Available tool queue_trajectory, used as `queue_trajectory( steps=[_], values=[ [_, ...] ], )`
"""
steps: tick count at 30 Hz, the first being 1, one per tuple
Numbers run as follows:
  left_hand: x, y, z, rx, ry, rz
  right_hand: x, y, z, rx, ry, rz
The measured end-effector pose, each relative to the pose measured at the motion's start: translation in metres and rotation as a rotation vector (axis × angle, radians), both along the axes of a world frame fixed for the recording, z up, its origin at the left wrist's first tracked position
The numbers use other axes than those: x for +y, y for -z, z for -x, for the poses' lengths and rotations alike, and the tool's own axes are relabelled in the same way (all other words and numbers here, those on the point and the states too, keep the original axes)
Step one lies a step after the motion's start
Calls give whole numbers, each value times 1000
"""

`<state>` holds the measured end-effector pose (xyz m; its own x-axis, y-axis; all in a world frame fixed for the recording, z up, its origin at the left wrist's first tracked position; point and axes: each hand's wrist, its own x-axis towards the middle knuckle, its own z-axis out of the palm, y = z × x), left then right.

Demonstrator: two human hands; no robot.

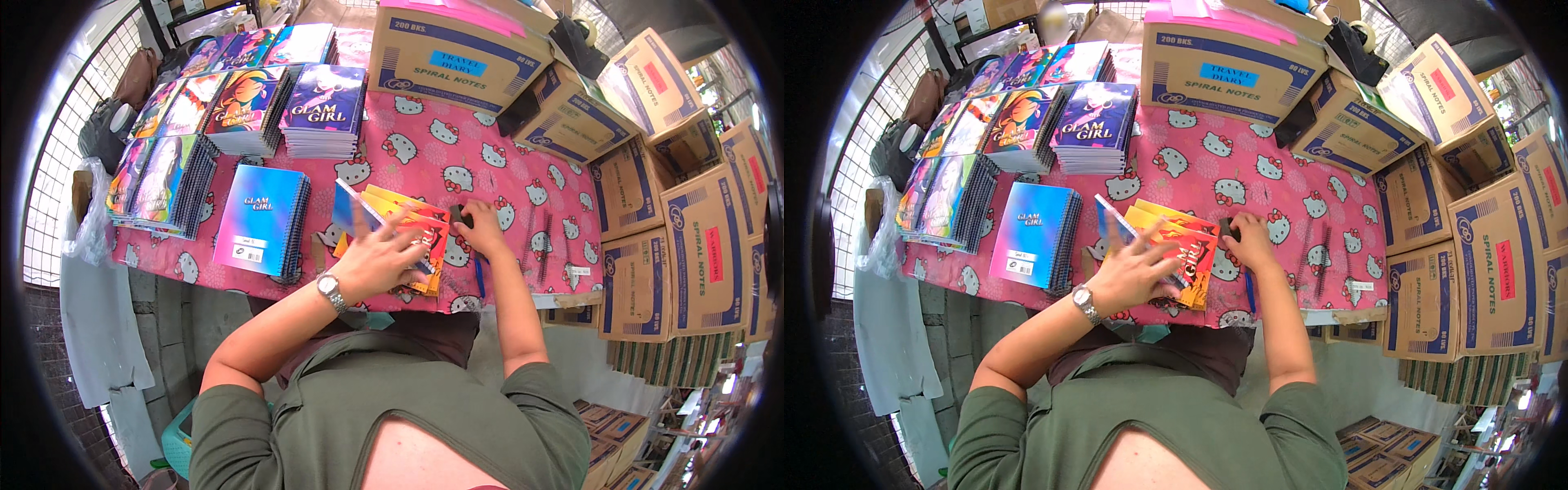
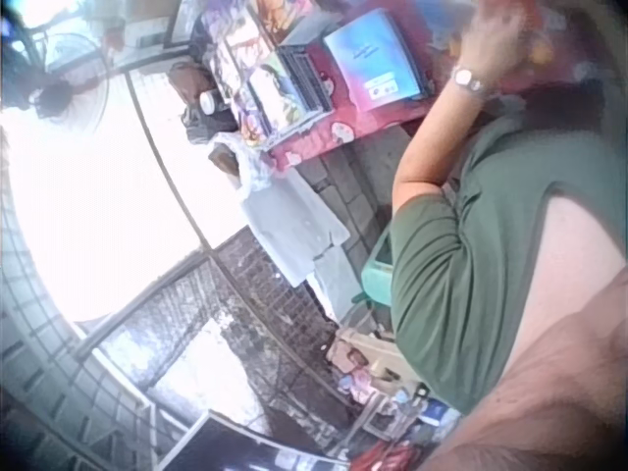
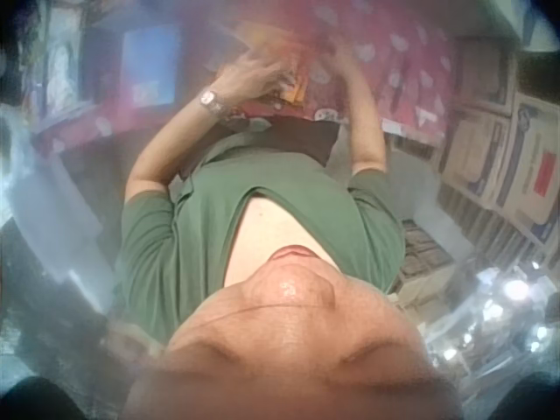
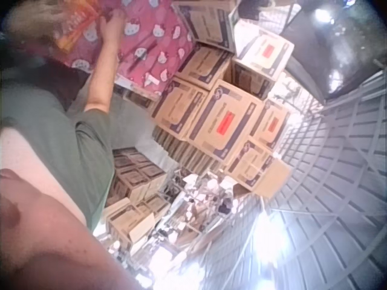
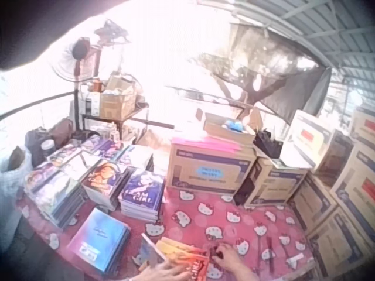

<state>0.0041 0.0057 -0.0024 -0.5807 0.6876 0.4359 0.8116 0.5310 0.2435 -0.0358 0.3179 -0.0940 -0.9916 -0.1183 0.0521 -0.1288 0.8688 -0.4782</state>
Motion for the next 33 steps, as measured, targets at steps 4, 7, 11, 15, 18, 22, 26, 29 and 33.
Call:
queue_trajectory(
  steps=[4, 7, 11, 15, 18, 22, 26, 29, 33],
  values=[
    [-15, 12, 2, -116, -143, 46, -42, -90, -35, -350, -221, 1113],
    [-10, 13, -1, -120, -51, 20, -62, -119, -58, -440, -565, 1128],
    [-3, 0, -2, -138, -3, -6, -58, -114, -71, -479, -563, 1261],
    [-6, 0, -2, -122, 9, -8, -55, -112, -71, -526, -443, 997],
    [-6, 0, -3, -136, 33, -20, -58, -110, -68, -557, -404, 885],
    [-7, -1, -3, -133, 39, 14, -61, -111, -56, -520, -513, 869],
    [-7, -5, 3, -174, 78, -15, -63, -110, -53, -495, -585, 1019],
    [-25, -15, 29, -141, 3, 24, -65, -108, -48, -514, -494, 1082],
    [-36, -10, 46, -127, 70, 25, -77, -117, -32, -467, -448, 575]
  ],
)
